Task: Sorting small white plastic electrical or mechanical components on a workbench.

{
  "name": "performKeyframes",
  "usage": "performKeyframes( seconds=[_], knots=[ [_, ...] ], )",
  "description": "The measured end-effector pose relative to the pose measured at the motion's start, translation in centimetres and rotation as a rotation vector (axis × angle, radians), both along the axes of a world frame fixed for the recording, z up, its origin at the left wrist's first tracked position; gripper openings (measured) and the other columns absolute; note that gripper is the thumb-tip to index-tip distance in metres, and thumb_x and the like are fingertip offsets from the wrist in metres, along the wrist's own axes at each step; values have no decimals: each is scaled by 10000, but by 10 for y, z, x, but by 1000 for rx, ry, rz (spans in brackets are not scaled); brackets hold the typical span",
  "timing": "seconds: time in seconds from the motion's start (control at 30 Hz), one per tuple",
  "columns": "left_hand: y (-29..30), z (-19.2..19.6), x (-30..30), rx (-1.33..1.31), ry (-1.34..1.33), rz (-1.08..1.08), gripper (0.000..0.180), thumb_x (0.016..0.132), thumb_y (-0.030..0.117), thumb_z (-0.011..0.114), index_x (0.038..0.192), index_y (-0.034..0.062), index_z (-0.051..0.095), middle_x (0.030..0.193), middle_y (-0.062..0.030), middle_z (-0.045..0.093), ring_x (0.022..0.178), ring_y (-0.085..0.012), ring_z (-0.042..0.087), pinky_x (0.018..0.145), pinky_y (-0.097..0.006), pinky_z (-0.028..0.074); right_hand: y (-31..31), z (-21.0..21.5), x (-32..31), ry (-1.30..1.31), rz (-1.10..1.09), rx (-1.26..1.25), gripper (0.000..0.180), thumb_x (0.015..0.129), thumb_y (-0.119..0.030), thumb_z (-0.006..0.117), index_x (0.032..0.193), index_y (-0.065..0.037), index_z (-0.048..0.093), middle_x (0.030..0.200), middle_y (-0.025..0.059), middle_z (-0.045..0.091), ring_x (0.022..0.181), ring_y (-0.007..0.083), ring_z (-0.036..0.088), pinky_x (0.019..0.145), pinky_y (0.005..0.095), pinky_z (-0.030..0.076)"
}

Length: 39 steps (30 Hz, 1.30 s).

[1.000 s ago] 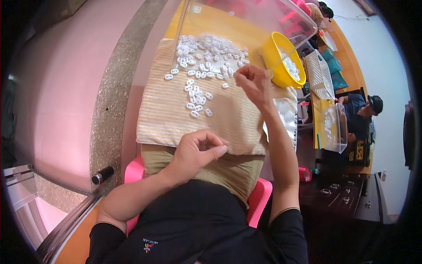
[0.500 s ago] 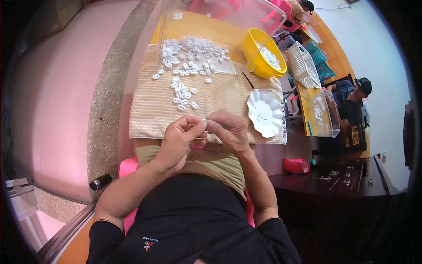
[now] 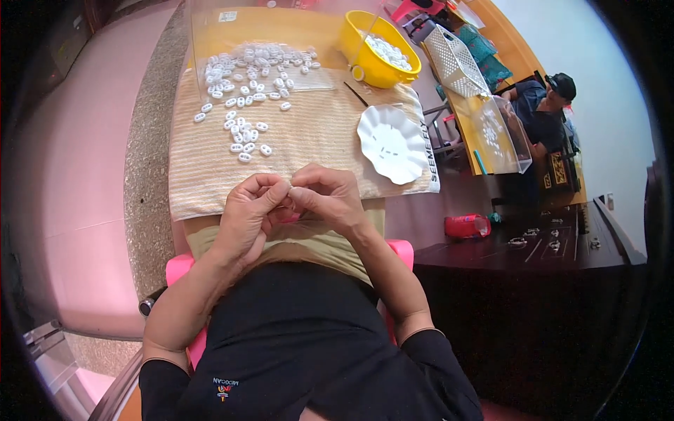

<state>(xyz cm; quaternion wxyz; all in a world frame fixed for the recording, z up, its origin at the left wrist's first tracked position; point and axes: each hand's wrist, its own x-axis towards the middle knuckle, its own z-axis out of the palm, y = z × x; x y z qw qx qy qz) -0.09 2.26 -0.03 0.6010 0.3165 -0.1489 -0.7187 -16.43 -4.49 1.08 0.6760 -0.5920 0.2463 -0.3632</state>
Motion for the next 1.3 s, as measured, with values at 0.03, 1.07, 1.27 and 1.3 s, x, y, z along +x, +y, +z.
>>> performKeyframes(
  seconds=[0.03, 1.07, 1.27, 1.3],
  knots=[
    [0, -1, -1, 1, -12, -3, 104, 910, 133, 642, 963, 47, 615, 842, -56, 662, 704, -137, 659, 667, -270, 583, 0, -3, -2, -4, 2, 6, 83, 855, -7, 681, 922, 41, 668, 892, 68, 641, 802, 117, 636, 706, 239, 521],
    [1, -5, -6, -26, -93, -39, 147, 877, 23, 650, 1020, -8, 633, 896, -91, 681, 765, -148, 672, 727, -270, 582, 8, -4, -17, 42, 11, 102, 161, 903, -40, 634, 1028, 60, 647, 935, 85, 642, 812, 129, 645, 715, 244, 537],
    [2, -6, -6, -37, -129, -84, 148, 866, 26, 664, 1010, 1, 644, 885, -87, 681, 767, -149, 669, 731, -267, 578, 5, -9, -22, 103, -15, -3, 172, 903, -35, 631, 1041, 67, 639, 938, 94, 642, 808, 147, 656, 711, 252, 542],
    [3, -6, -6, -24, -131, -97, 149, 865, 26, 665, 1012, 7, 647, 885, -85, 681, 769, -146, 667, 731, -263, 575, 6, -9, -22, 103, -16, -2, 172, 903, -35, 631, 1041, 67, 639, 938, 94, 642, 808, 147, 656, 711, 252, 542]
  ],
)
